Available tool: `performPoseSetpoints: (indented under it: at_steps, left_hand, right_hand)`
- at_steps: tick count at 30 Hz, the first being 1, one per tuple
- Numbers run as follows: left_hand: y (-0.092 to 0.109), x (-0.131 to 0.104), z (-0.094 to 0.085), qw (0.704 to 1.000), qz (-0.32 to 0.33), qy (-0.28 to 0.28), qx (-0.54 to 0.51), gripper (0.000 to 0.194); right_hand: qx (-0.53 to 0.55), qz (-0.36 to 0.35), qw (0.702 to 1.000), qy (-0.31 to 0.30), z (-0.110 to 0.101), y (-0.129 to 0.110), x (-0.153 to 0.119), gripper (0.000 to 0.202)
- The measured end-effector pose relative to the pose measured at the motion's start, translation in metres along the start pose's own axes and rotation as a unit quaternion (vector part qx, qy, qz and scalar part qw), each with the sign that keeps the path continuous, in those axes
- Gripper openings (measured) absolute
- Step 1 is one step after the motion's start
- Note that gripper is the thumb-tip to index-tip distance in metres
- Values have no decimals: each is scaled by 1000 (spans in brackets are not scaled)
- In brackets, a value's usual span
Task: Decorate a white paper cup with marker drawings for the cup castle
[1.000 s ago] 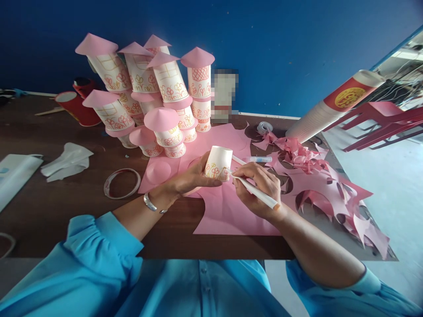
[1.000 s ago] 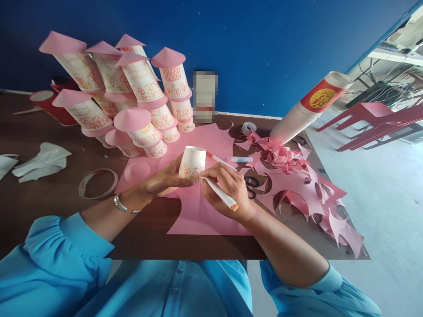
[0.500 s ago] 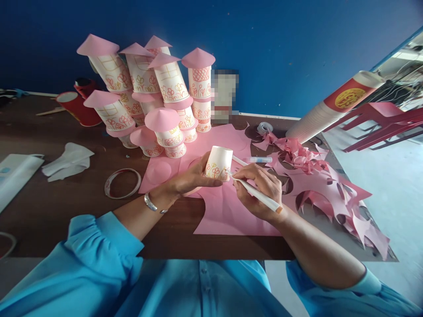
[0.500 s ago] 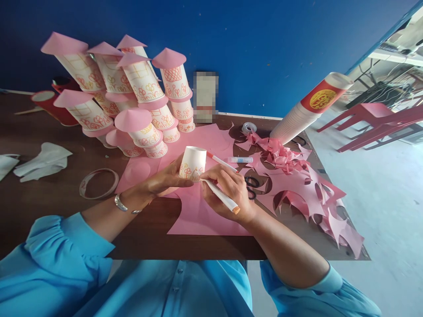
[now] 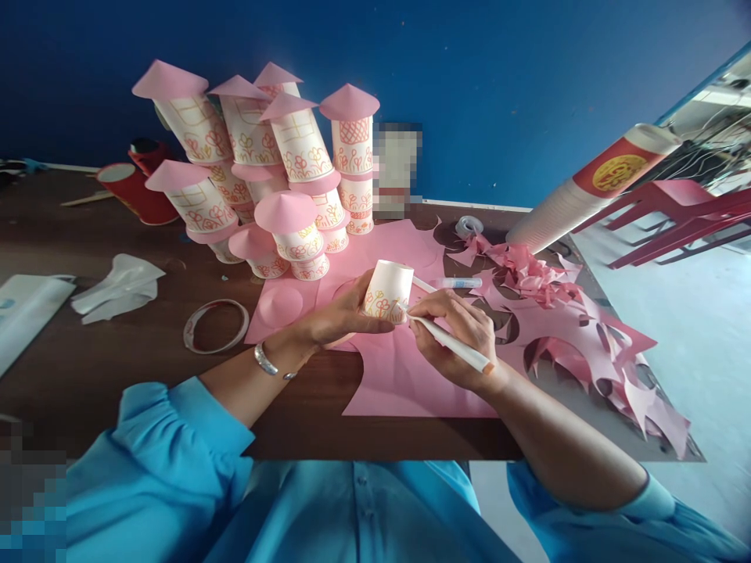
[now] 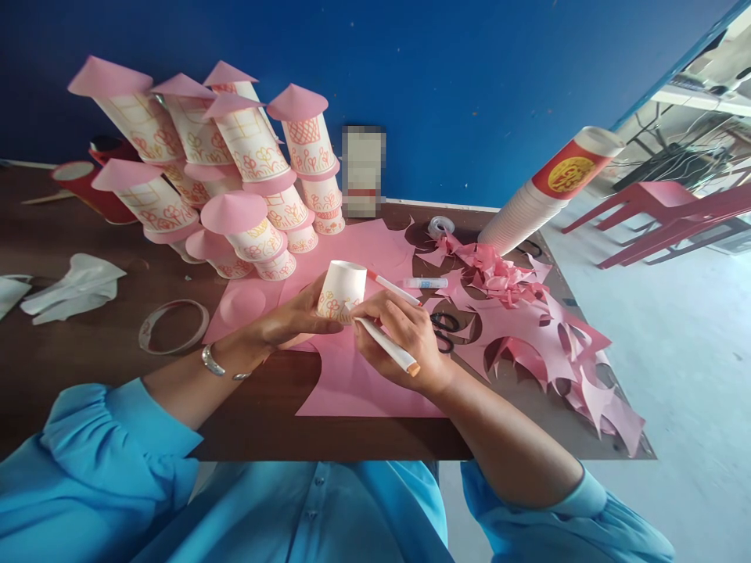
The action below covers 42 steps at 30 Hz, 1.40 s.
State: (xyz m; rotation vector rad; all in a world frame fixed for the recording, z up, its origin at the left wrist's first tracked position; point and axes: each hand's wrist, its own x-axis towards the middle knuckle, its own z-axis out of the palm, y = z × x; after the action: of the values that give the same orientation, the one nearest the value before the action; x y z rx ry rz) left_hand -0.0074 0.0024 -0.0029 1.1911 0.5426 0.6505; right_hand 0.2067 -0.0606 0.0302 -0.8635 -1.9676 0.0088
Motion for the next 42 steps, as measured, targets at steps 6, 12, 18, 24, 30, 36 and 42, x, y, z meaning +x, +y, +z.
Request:
performPoseSetpoints:
  at_steps: [6,12,18,24,30,36,42]
  left_hand:
    - [-2,0,0,1000,1,-5,-8,84]
    - [1,0,1,1000,5,-5,-11,85]
    - [2,0,2,1000,-1,-2,-11,84]
    - [0,0,0,1000,-7,0,-18,85]
    - [0,0,1,1000,4,-13,-23,81]
    - [-4,1,0,999,18,-11,-30,75]
    - [-2,1,-1,1000,12,-15,-18,79]
  right_hand:
    - [2,3,1000,3,0,0,1,20]
    - [1,7,1000,6,-2,1,2,20]
    - [-11,1,1000,10,-1,0,0,22]
    - [-3,-1,1000,8,0,-1,0,22]
    - [-2,-4,1000,11,0,1,0,21]
    - [-12,-5,1000,18,0,2,0,20]
    - [-13,-5,1000,23,0,2,0,20]
